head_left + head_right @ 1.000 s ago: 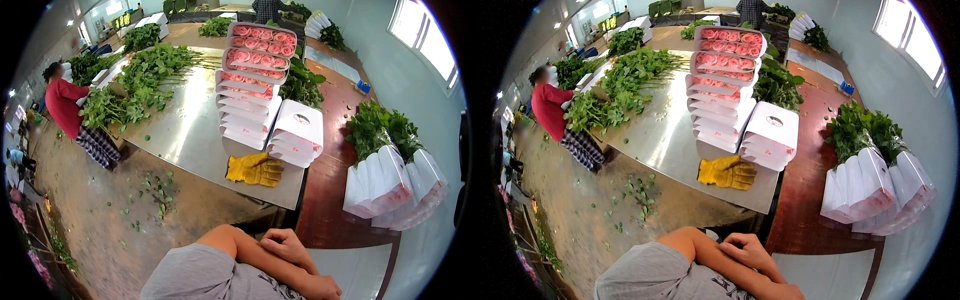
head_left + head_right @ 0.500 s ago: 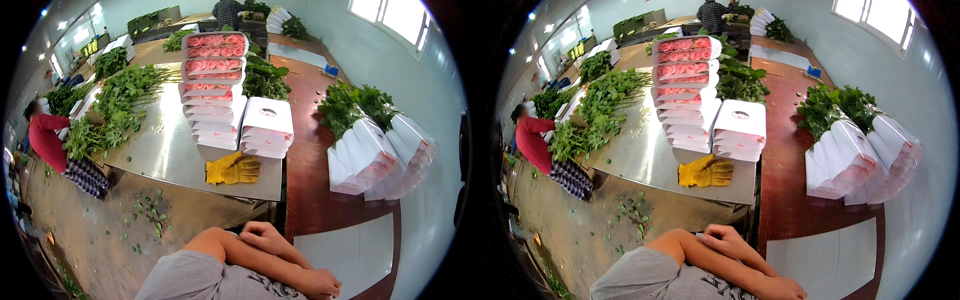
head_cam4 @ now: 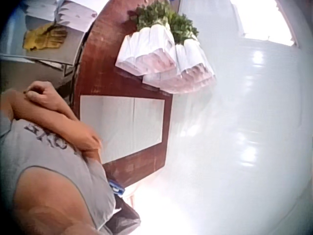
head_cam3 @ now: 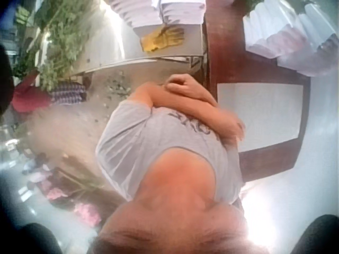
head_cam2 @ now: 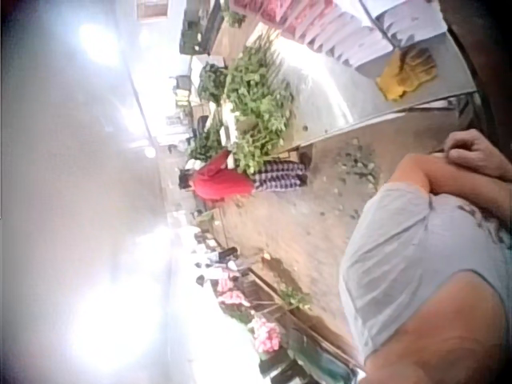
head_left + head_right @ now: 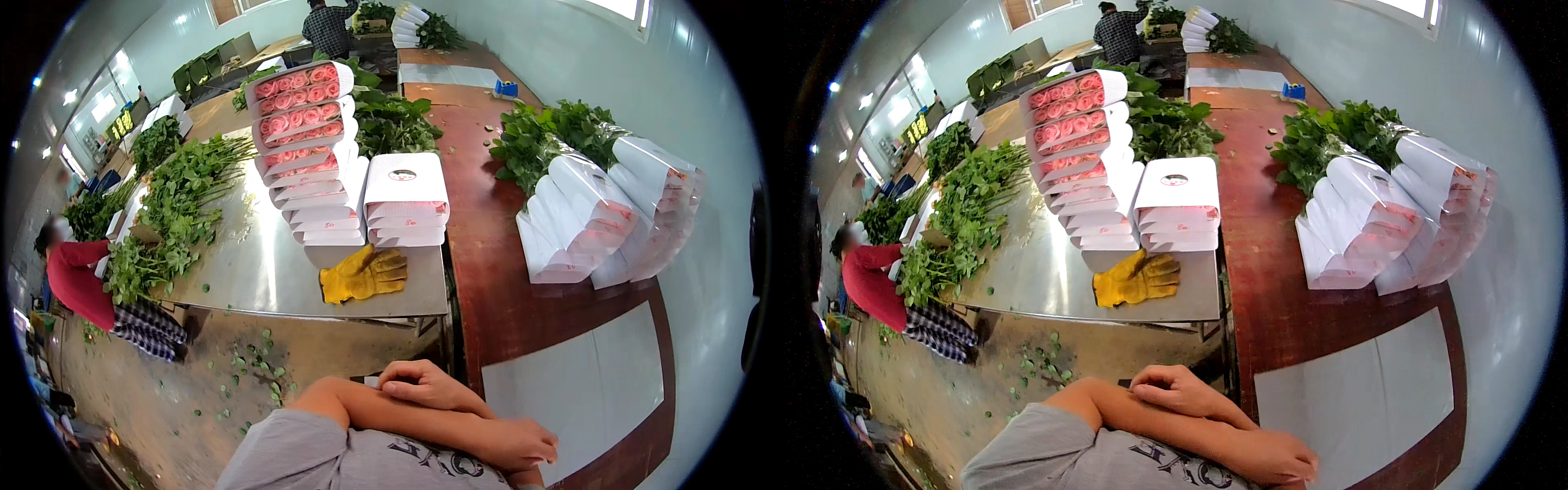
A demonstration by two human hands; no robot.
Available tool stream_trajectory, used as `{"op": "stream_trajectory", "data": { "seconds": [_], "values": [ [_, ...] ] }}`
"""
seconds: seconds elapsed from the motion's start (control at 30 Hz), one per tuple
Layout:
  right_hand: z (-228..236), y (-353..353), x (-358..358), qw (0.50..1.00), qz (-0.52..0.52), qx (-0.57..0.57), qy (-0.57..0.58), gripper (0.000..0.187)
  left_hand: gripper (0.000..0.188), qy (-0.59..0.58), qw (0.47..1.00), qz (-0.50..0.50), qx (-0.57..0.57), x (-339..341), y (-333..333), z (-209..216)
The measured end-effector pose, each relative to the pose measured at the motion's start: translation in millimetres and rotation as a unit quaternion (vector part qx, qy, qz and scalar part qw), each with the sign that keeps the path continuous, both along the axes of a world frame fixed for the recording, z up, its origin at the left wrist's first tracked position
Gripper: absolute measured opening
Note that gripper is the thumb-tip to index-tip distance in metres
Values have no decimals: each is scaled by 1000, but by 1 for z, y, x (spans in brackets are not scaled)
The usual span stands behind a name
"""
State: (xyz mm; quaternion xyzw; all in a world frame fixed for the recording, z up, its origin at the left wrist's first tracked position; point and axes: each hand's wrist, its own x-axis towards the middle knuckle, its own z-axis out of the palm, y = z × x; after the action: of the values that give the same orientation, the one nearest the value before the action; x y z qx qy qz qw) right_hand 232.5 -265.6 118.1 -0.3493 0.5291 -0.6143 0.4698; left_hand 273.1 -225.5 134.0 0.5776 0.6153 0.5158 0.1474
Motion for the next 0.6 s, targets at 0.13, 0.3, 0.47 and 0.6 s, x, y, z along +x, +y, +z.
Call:
{"op": "stream_trajectory", "data": {
  "seconds": [0.13, 0.3, 0.47, 0.6],
  "values": [
    [-26, 17, -25, 992, -47, 86, -86, 20, 31, 11, 994, 106, 36, -21, -52, -21],
    [-96, -7, -97, 911, -347, -33, -219, 17, 31, 51, 843, 535, -27, -43, -179, -29],
    [-92, -40, -155, 889, -377, 11, -258, 16, 31, 123, 687, 690, -191, -84, -279, -105],
    [-105, -80, -199, 891, -365, 39, -266, 17, 36, 148, 628, 695, -316, -91, -328, -157]
  ]
}}
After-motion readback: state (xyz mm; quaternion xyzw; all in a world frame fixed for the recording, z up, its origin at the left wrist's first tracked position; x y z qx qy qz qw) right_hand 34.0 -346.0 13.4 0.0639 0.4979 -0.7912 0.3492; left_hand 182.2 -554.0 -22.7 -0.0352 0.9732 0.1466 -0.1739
